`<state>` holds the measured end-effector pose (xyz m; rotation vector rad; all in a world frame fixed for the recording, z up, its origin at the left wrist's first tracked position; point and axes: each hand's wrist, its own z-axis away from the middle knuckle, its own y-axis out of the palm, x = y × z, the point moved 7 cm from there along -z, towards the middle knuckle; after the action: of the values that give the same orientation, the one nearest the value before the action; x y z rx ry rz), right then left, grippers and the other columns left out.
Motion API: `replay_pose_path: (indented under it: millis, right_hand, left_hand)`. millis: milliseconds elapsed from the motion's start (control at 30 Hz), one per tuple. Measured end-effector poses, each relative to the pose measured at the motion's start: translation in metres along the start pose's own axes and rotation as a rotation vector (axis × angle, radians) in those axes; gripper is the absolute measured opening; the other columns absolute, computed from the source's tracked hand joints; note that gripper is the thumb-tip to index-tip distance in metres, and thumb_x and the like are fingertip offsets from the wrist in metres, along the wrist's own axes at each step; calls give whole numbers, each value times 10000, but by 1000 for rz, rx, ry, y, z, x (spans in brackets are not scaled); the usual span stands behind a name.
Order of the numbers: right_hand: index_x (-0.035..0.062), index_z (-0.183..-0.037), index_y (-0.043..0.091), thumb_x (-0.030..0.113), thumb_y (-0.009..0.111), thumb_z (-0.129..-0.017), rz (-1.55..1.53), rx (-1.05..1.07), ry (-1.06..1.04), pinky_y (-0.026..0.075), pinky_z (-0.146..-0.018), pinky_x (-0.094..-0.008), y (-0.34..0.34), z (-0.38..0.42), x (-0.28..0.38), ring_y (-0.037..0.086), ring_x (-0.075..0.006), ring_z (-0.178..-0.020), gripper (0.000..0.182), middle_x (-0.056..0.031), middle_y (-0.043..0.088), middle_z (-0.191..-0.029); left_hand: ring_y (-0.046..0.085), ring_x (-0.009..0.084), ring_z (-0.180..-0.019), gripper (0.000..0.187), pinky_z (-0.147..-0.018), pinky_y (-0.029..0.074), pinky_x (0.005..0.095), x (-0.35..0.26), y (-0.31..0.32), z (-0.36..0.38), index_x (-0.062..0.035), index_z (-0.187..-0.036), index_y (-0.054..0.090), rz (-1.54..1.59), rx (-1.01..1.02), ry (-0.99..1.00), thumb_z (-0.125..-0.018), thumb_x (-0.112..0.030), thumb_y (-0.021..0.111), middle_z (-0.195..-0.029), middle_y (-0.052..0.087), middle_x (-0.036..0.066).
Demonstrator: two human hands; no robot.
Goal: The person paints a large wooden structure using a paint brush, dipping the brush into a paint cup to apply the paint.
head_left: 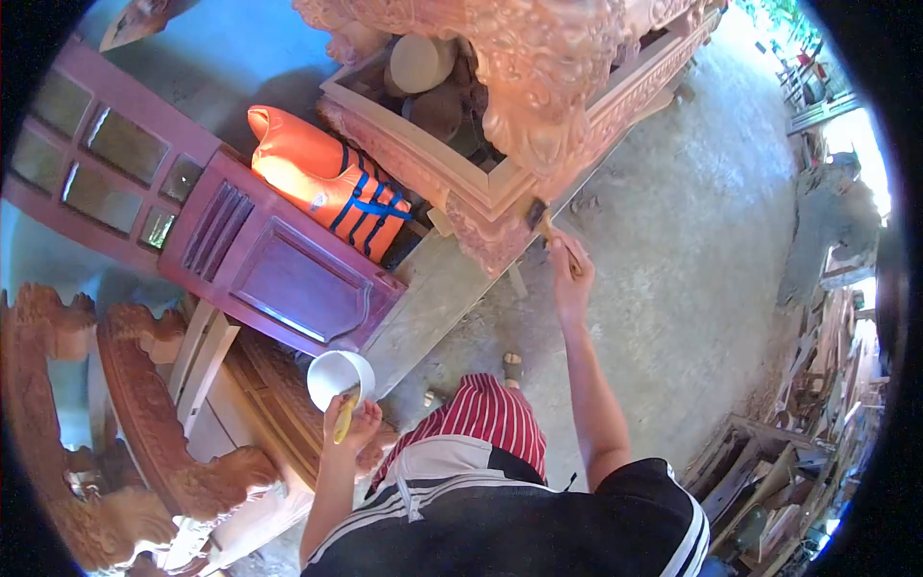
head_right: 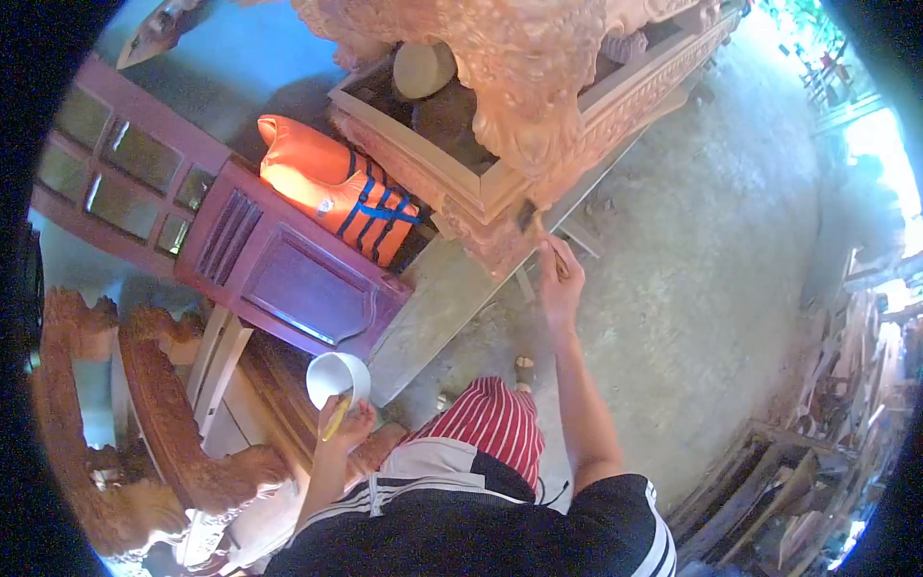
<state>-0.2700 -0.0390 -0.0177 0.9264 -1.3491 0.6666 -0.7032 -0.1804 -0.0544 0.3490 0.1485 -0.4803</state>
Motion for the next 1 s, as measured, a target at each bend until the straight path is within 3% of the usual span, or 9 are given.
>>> replay_pose_path:
  millis: [167, 300, 367, 433, 500, 567, 700, 800, 1000]
  right_hand:
    - [28, -934, 670, 152, 596, -854, 846, 285, -534, 467, -771, -357, 65, 34, 38, 604, -251, -862, 165, -72, 675, -943]
    - [60, -927, 679, 147, 615, -806, 672, 331, -531, 440, -824, -408, 80, 39, 60, 569, -322, -912, 162, -112, 662, -958]
    - [68, -926, 683, 144, 608, -804, 929, 24, -625, 420, -848, -414, 67, 31, 59, 567, -312, -916, 162, -108, 663, -950]
    - [79, -913, 687, 133, 611, -779, 1075, 89, -970, 407, -848, -420, 86, 40, 42, 566, -321, -895, 163, -101, 667, -917]
    - [77, -890, 685, 128, 603, -777, 774, 441, -691, 407, -841, -416, 98, 49, 56, 565, -324, -902, 148, -105, 666, -879]
    - [75, -853, 679, 148, 612, -780, 841, 169, -814, 409, -842, -402, 94, 48, 82, 574, -318, -891, 123, -113, 657, -841]
    - [76, -867, 670, 149, 613, -806, 826, 716, -409, 404, -833, -386, 115, 73, 30, 595, -264, -826, 111, -92, 650, -810]
    - [87, -887, 671, 143, 631, -803, 648, 585, -685, 392, -853, -395, 136, 123, 115, 600, -236, -859, 108, -80, 652, -823]
    - [118, -891, 683, 187, 653, -797, 506, 1142, -690, 351, -924, -421, 154, 183, 122, 581, -211, -922, 120, -64, 655, -861]
  left_hand:
    - [530, 212, -819, 259, -792, 451, 378, -1, 13, -14, -69, -986, 538, -58, 137, -66, -814, -262, 560, -876, 549, 88]
    - [531, 211, -807, 249, -785, 456, 380, 5, 18, -14, -76, -977, 544, -58, 174, -63, -812, -262, 561, -858, 557, 73]
    - [536, 212, -805, 241, -777, 461, 383, 7, 16, -20, -80, -974, 546, -46, 248, -58, -813, -259, 558, -845, 560, 68]
    - [557, 216, -795, 224, -744, 476, 387, 14, 10, -31, -90, -958, 552, -17, 282, -89, -824, -269, 535, -816, 571, 60]
    - [543, 228, -757, 214, -723, 479, 391, 21, 7, -25, -89, -942, 539, -26, 317, -81, -822, -266, 541, -807, 563, 79]
    - [529, 239, -720, 205, -703, 481, 394, 20, 14, -33, -89, -926, 525, -29, 361, -58, -820, -263, 547, -797, 555, 98]
    - [573, 266, -637, 265, -582, 486, 399, 29, 10, -47, -64, -979, 524, -167, 439, 68, -854, -293, 474, -800, 578, 122]
    - [571, 279, -600, 240, -494, 479, 390, 39, 15, -58, -50, -991, 508, -129, 604, 81, -855, -246, 481, -797, 580, 144]
    - [563, 214, -543, 321, -431, 458, 323, 74, 7, -58, -61, -1069, 458, -481, 269, 354, -797, -159, 598, -775, 575, 100]
